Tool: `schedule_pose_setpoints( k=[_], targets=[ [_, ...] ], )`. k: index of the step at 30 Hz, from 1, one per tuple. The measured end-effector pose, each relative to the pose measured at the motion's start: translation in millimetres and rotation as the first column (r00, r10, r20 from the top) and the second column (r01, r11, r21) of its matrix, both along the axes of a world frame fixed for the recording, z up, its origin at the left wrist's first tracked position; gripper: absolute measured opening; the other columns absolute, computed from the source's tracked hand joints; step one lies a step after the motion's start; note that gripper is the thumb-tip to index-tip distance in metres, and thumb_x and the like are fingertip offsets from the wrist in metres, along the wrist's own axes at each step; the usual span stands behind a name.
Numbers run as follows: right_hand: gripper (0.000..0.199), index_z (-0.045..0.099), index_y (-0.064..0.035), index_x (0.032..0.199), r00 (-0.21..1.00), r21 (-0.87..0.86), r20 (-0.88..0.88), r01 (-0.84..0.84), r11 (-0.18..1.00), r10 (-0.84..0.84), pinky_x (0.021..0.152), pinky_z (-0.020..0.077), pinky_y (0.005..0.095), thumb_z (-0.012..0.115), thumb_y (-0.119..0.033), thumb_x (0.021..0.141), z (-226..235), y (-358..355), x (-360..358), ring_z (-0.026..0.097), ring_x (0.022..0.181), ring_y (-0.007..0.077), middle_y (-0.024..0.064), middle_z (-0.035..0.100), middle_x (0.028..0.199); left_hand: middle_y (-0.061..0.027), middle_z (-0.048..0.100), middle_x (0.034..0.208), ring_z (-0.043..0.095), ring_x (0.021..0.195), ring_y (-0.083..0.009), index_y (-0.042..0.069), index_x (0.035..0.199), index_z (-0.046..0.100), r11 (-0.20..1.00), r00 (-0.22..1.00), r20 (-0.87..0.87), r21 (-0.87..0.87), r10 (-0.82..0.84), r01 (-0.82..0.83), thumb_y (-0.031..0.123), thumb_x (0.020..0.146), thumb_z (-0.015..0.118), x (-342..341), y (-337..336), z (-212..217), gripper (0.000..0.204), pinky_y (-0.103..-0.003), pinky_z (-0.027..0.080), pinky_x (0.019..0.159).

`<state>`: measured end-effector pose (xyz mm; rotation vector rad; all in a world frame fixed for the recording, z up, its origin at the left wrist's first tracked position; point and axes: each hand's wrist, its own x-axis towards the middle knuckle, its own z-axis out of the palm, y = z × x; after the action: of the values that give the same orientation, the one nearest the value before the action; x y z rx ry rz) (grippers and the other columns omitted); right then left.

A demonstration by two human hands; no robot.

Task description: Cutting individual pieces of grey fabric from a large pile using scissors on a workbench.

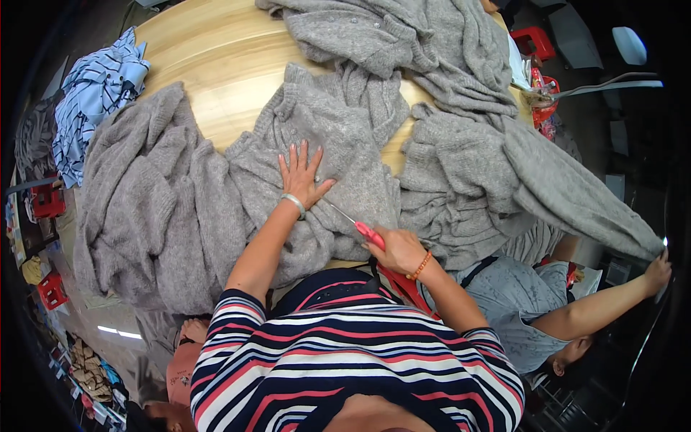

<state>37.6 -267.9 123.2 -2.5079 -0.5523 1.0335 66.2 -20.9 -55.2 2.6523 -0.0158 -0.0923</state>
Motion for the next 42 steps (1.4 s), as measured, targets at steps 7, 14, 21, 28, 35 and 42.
schedule_pose_setpoints(
  k=[7, 14, 21, 28, 35, 42],
  targets=[
    [0.027, 0.059, -0.0082, 0.102, 0.991, 0.111, 0.091, 0.084, 0.990, -0.094, 0.072, 0.0506, 0.0523, 0.063, -0.031, 0.089, -0.2, 13.0, 4.4, 0.064, 0.081, 0.0430, 0.0222, 0.065, 0.083, -0.0182, 0.021, 0.158, 0.021, 0.145, -0.0383, 0.012, 0.147, 0.038, 0.996, 0.939, 0.335, -0.064, 0.083, -0.065, 0.043, 0.079, 0.073, 52.4, 45.4, 7.0, 0.083, -0.056, 0.019, 0.115],
    [0.026, 0.060, -0.0065, 0.097, 0.962, 0.098, 0.238, 0.111, 0.989, -0.132, 0.068, 0.0519, 0.0514, 0.062, -0.031, 0.089, -8.4, 51.8, 44.9, 0.065, 0.071, 0.0434, 0.0220, 0.065, 0.072, -0.0152, 0.021, 0.159, 0.019, 0.147, -0.0360, 0.007, 0.147, 0.037, 0.978, 0.999, 0.029, 0.209, 0.023, -0.028, 0.051, 0.081, 0.067, 81.5, 56.6, -8.4, 0.085, -0.059, 0.011, 0.116],
    [0.029, 0.064, -0.0053, 0.097, 0.970, 0.048, 0.227, 0.082, 0.995, -0.091, 0.072, 0.0521, 0.0514, 0.063, -0.033, 0.088, -25.6, 72.9, 78.0, 0.067, 0.079, 0.0421, 0.0232, 0.067, 0.077, -0.0148, 0.020, 0.160, 0.015, 0.148, -0.0351, 0.006, 0.145, 0.039, 0.976, 0.998, 0.064, 0.216, -0.008, -0.006, 0.056, 0.079, 0.066, 77.1, 57.6, -21.8, 0.087, -0.060, 0.006, 0.117],
    [0.032, 0.067, -0.0055, 0.092, 0.998, -0.055, 0.012, 0.058, 0.997, -0.057, 0.074, 0.0525, 0.0504, 0.061, -0.036, 0.086, -22.5, 48.9, 58.5, 0.068, 0.082, 0.0397, 0.0227, 0.068, 0.082, -0.0159, 0.021, 0.159, 0.016, 0.147, -0.0361, 0.001, 0.141, 0.042, 0.975, 0.997, 0.070, 0.221, -0.033, 0.017, 0.048, 0.078, 0.068, 75.7, 58.9, -26.6, 0.083, -0.059, 0.009, 0.116],
    [0.032, 0.069, -0.0030, 0.089, 0.993, -0.001, 0.003, 0.118, 0.993, -0.118, 0.077, 0.0526, 0.0485, 0.060, -0.033, 0.086, -13.1, 40.8, 57.1, 0.068, 0.086, 0.0387, 0.0225, 0.069, 0.085, -0.0156, 0.018, 0.161, 0.013, 0.148, -0.0369, -0.002, 0.138, 0.042, 0.963, 0.997, 0.056, 0.266, -0.047, 0.031, 0.040, 0.079, 0.065, 75.1, 68.2, -33.9, 0.077, -0.060, 0.006, 0.116],
    [0.031, 0.066, -0.0065, 0.097, 0.984, -0.017, -0.074, 0.162, 0.987, -0.162, 0.077, 0.0510, 0.0492, 0.062, -0.036, 0.087, -8.3, 23.8, 37.4, 0.067, 0.087, 0.0394, 0.0212, 0.069, 0.086, -0.0156, 0.017, 0.161, 0.011, 0.149, -0.0358, -0.002, 0.141, 0.040, 0.967, 1.000, 0.005, 0.252, -0.028, 0.026, 0.039, 0.080, 0.063, 81.5, 56.6, -26.6, 0.077, -0.058, 0.004, 0.117]
  ],
)
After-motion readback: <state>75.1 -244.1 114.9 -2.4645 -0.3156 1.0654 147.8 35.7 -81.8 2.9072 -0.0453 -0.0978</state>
